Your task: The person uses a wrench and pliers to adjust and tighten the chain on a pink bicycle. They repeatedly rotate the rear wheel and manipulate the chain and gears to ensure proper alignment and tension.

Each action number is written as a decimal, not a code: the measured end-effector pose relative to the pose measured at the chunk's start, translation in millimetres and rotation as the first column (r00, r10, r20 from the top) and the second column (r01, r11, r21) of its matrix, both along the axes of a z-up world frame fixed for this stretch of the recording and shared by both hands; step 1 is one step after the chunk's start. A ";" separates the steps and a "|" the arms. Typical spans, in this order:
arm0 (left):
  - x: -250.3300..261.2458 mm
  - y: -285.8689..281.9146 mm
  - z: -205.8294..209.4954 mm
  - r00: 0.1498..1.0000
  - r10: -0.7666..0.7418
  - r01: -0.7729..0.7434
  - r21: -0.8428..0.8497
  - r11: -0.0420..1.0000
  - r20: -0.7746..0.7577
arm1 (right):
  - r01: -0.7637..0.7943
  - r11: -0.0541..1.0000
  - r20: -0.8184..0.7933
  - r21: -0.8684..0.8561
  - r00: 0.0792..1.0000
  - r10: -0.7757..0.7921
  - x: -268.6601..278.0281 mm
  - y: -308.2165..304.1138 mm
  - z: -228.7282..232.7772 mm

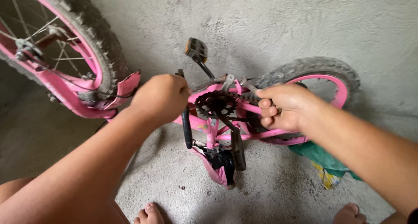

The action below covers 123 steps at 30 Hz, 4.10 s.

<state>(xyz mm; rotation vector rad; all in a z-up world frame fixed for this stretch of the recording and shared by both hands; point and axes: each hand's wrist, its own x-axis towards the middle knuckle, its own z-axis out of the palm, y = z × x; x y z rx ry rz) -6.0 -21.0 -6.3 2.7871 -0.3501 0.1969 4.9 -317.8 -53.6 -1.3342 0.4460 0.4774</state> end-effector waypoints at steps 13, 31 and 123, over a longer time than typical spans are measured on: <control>2.2 -3.5 6.5 0.997 -0.021 0.019 -0.028 0.999 -0.077 | -0.105 0.441 0.115 -0.891 0.889 0.444 -26.6 -20.9 67.0; 6.9 -1.7 1.3 0.989 0.023 -0.025 -0.012 1.000 -0.148 | -0.245 -0.173 -0.298 -0.954 0.710 0.638 46.2 41.7 93.2; -51.6 -43.7 -19.8 0.943 -0.101 0.171 0.200 0.965 -0.318 | 0.158 0.445 0.383 -0.882 0.791 0.477 -56.6 -34.8 -150.3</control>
